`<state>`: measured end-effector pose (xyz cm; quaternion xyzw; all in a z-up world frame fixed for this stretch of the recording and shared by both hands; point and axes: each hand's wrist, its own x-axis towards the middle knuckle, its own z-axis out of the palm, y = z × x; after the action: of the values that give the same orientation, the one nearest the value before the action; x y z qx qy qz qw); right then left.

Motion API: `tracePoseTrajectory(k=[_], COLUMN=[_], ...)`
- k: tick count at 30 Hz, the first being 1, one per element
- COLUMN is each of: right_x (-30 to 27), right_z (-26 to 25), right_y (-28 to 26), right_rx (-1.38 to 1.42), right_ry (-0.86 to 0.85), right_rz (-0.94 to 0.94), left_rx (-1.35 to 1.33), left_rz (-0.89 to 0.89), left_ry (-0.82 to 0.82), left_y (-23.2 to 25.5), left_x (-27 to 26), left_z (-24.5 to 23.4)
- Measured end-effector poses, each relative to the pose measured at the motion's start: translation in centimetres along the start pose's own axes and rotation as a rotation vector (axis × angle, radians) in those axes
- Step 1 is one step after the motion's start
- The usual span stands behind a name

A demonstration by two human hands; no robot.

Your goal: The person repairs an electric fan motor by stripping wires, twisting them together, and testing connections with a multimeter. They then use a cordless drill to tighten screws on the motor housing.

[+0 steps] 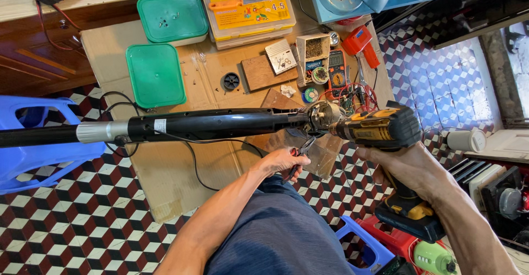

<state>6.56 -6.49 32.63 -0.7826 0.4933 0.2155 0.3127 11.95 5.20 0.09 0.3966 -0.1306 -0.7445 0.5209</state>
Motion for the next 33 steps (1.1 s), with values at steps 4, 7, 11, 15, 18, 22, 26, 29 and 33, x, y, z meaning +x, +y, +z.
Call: tracePoseTrajectory(k=[4,7,11,15,18,22,26,29,33], right_x=[-0.5,-1.3,-3.3,-4.9,-5.7,-4.0,0.0,2.6,6.1], right_z=[0.1,0.0,-0.5,0.0,1.7,6.1,9.9,11.3,13.6], right_y=[0.1,0.0,0.9,4.1,9.2,19.2,26.2,27.6,27.9], right_rx=[0.005,0.042,0.168,0.388,0.829,1.338,1.547,1.488,1.446], right_ry=[0.033,0.049,0.132,0.235,0.351,0.344,0.351,0.397,0.437], right_rz=[0.047,0.058,0.13,0.222,0.084,-0.198,-0.033,0.061,0.205], left_rx=[0.01,-0.008,-0.007,-0.032,-0.03,0.002,0.058,0.179,0.342], left_rz=[0.004,0.021,0.023,0.065,0.108,0.177,0.138,0.138,-0.062], left_ry=[-0.008,-0.049,-0.004,-0.016,0.033,0.087,0.219,0.275,0.413], left_y=[-0.1,0.0,1.2,4.4,7.5,11.9,15.3,17.2,18.6], left_x=[-0.2,-1.3,-4.4,-8.4,-11.1,-12.7,-10.7,-6.8,-0.6], left_z=[0.0,0.2,0.7,1.1,0.9,-1.1,-5.1,-9.3,-14.8])
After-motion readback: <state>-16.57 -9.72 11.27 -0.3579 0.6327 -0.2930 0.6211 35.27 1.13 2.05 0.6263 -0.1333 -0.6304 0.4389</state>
